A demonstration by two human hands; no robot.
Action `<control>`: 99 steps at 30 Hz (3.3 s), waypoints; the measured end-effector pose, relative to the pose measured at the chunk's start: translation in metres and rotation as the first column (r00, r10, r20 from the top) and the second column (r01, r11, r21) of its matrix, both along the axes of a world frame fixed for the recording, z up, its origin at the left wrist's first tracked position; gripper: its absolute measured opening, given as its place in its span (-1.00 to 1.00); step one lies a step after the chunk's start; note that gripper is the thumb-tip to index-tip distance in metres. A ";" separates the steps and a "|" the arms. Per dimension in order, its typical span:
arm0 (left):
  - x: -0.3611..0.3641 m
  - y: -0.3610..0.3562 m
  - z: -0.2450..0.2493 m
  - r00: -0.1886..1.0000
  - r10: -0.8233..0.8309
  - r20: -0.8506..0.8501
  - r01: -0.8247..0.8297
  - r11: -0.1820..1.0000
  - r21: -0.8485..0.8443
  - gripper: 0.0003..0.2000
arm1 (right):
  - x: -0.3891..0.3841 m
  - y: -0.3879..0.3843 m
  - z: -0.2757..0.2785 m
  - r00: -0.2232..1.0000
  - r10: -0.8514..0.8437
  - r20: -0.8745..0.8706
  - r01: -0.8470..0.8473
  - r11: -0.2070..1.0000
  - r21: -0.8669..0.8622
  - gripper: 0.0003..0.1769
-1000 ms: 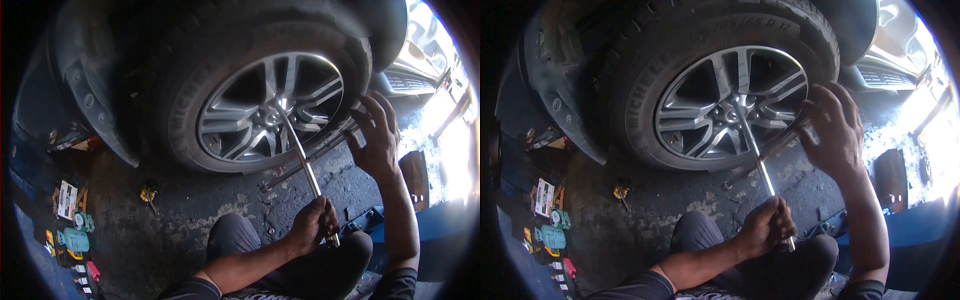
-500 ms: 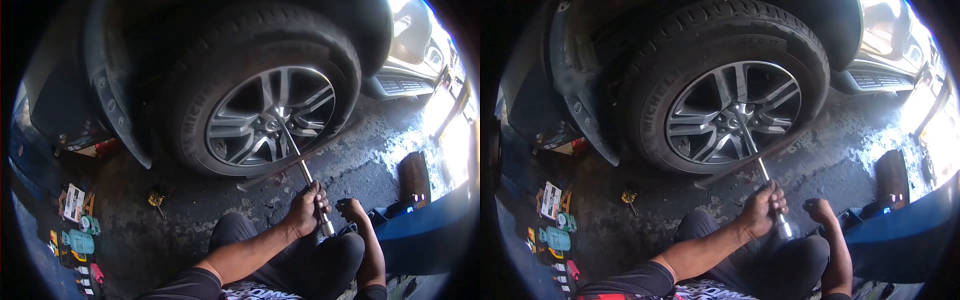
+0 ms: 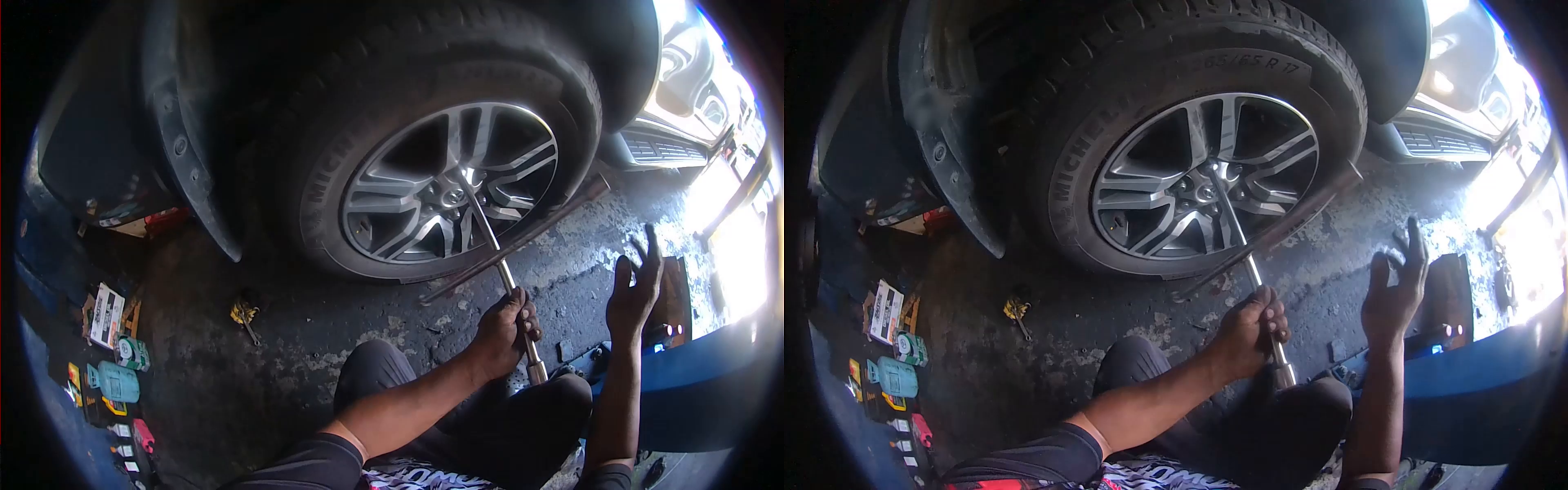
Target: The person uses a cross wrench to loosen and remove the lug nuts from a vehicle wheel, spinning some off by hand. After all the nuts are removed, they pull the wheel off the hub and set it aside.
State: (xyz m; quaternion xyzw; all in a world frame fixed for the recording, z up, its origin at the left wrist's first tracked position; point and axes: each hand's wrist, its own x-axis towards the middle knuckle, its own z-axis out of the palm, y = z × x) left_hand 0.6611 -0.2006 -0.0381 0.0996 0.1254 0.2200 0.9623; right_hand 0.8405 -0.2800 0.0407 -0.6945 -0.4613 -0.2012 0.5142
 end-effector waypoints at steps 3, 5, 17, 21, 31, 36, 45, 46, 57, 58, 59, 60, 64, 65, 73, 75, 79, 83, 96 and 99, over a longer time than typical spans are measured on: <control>0.000 0.002 0.004 1.000 0.003 -0.010 -0.003 1.000 -0.015 -0.73 | -0.028 0.022 0.031 0.840 0.044 0.540 -0.049 0.999 -0.004 -0.40; 0.000 0.004 0.001 1.000 -0.004 0.014 0.004 1.000 -0.017 -0.74 | -0.043 0.031 0.040 0.720 0.132 0.681 0.013 0.979 -0.203 -0.38; -0.012 -0.051 -0.024 0.980 -0.155 0.128 0.149 0.987 0.053 -0.65 | 0.022 0.089 0.035 0.577 0.193 0.793 0.118 0.942 -0.316 -0.71; -0.018 -0.048 0.002 0.989 -0.145 0.026 0.144 0.988 0.050 -0.63 | 0.025 0.088 -0.047 0.819 -0.025 0.574 0.203 0.947 -0.248 -0.61; -0.004 -0.029 0.025 0.993 -0.090 -0.071 0.094 0.994 0.051 -0.70 | 0.035 0.034 -0.131 0.609 -0.272 -0.745 -0.791 -0.136 -0.597 -0.54; -0.003 -0.024 0.001 0.999 -0.036 -0.004 0.036 0.994 0.104 -0.70 | 0.039 0.027 -0.128 0.829 -0.226 -0.511 -0.552 -0.189 -0.812 -0.55; 0.002 -0.018 -0.012 0.998 -0.028 0.057 0.024 0.997 0.068 -0.70 | 0.091 -0.009 -0.169 0.869 -0.194 -0.455 -0.406 0.247 -0.880 -0.44; 0.002 -0.017 -0.012 0.996 -0.027 0.080 0.022 0.998 0.063 -0.70 | 0.103 -0.015 -0.178 0.937 -0.103 -0.332 -0.277 0.357 -0.892 -0.41; 0.003 -0.011 -0.009 0.998 -0.020 0.059 0.016 0.998 0.058 -0.71 | 0.033 0.022 0.012 0.971 -0.156 0.179 0.139 0.985 0.103 -0.40; 0.004 -0.010 -0.012 0.996 -0.021 0.082 0.015 0.997 0.071 -0.71 | 0.014 0.026 0.022 0.937 -0.137 0.322 0.143 0.990 0.004 -0.41; 0.003 -0.010 -0.012 0.997 -0.024 0.072 0.019 0.998 0.066 -0.72 | -0.003 0.028 0.029 0.884 -0.102 0.456 0.162 0.982 -0.093 -0.41; 0.003 -0.010 -0.012 0.998 -0.027 0.063 0.024 0.998 0.060 -0.72 | -0.018 0.030 0.036 0.815 -0.051 0.577 0.193 0.963 -0.187 -0.40; -0.004 -0.009 -0.002 1.000 -0.017 0.022 0.017 1.000 0.024 -0.72 | -0.014 0.062 0.018 0.728 0.236 0.643 0.191 0.832 -0.520 -0.45; -0.005 -0.010 -0.004 1.000 -0.021 0.015 0.020 0.999 0.049 -0.71 | 0.010 0.066 0.000 0.721 0.258 0.644 0.161 0.841 -0.517 -0.51; -0.010 -0.038 -0.012 0.991 -0.136 -0.003 0.133 0.972 0.193 -0.66 | 0.032 0.081 0.039 0.594 0.249 0.765 0.068 0.932 -0.356 -0.66; -0.005 -0.040 -0.011 0.991 -0.122 -0.050 0.130 0.969 0.210 -0.66 | 0.008 0.086 0.066 0.515 0.247 0.821 0.090 0.937 -0.339 -0.65; -0.007 -0.038 0.011 0.989 -0.111 -0.101 0.121 0.988 0.100 -0.64 | 0.019 0.091 0.032 0.662 0.166 0.731 0.195 0.903 -0.382 -0.52; 0.010 -0.038 -0.017 1.000 -0.004 -0.013 0.007 0.962 0.272 -0.64 | 0.058 0.025 -0.139 0.966 0.247 0.076 0.025 0.203 -0.979 -0.50; 0.005 -0.021 -0.004 0.999 -0.028 0.045 0.020 0.987 0.158 -0.66 | 0.088 -0.015 -0.192 0.821 -0.074 -0.565 -0.568 -0.012 -0.823 -0.43; 0.005 -0.023 -0.008 0.997 -0.021 0.071 0.009 0.986 0.166 -0.67 | 0.091 -0.019 -0.200 0.950 0.135 -0.281 -0.308 0.266 -0.913 -0.50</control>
